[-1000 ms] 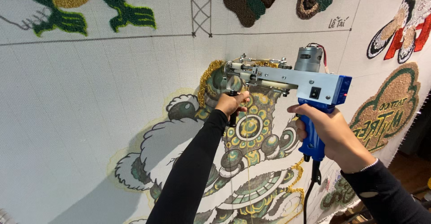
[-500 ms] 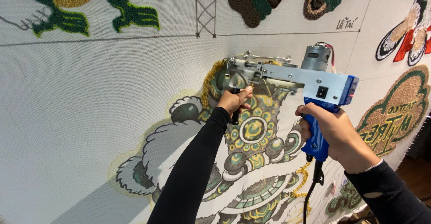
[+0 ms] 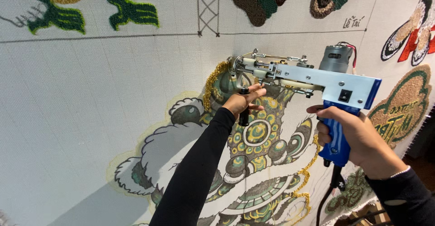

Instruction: The person uses a tufting gun to apply colored yarn to a canvas following the outline of a lion dance head. They guide the machine with both hands along the fabric to fill in the design.

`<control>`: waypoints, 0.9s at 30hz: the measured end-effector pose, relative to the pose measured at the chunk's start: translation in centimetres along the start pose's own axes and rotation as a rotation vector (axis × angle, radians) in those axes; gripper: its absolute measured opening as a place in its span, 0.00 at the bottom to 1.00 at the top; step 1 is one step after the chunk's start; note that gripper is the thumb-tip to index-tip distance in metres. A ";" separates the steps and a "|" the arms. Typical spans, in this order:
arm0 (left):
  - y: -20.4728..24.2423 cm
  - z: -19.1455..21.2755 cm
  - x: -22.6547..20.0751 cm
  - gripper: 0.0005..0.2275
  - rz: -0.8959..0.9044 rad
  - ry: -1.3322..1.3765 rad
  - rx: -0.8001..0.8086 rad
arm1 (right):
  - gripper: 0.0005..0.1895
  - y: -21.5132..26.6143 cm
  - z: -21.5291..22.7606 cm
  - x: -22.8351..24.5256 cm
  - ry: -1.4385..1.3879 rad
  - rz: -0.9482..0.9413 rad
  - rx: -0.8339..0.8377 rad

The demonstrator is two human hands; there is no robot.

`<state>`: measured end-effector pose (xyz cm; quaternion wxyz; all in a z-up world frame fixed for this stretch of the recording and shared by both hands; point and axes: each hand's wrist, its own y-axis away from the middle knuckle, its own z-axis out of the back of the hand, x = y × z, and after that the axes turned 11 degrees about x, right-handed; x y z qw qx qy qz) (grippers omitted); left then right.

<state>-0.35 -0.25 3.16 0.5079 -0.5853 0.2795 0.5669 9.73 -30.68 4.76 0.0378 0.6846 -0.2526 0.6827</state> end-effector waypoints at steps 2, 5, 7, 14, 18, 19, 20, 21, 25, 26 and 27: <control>0.1 -1.1 0.2 0.26 -0.040 0.014 0.011 | 0.18 0.5 1.4 -0.1 -0.034 -0.002 0.033; -0.5 -3.3 1.4 0.23 -0.133 0.074 0.025 | 0.21 2.0 4.1 -0.4 -0.010 0.054 0.068; -0.9 -4.5 1.9 0.21 -0.195 0.118 0.053 | 0.22 2.9 5.8 -0.5 -0.012 0.078 0.093; -0.6 -8.1 1.4 0.15 -0.118 -0.016 -0.098 | 0.24 6.0 7.2 0.9 0.036 0.028 0.019; 0.5 -7.9 2.3 0.14 -0.076 0.054 -0.132 | 0.23 6.0 5.7 0.9 -0.042 -0.042 0.011; 0.5 -7.8 2.7 0.14 -0.061 0.069 -0.141 | 0.23 6.0 5.7 0.9 -0.059 -0.056 0.012; 0.4 -7.7 3.1 0.13 -0.059 0.078 -0.132 | 0.22 5.9 5.5 0.6 -0.076 -0.071 0.013; 0.3 -7.5 3.5 0.13 -0.058 0.087 -0.124 | 0.22 5.9 5.5 0.5 -0.094 -0.086 0.014; -0.3 -6.6 4.3 0.13 -0.028 0.071 -0.124 | 0.23 5.4 5.4 0.0 -0.092 -0.048 0.080; -0.4 -6.5 4.4 0.13 -0.029 0.065 -0.128 | 0.23 5.3 5.4 -0.1 -0.089 -0.036 0.092; -0.4 -6.3 4.4 0.13 -0.030 0.059 -0.131 | 0.23 5.1 5.3 -0.1 -0.087 -0.023 0.103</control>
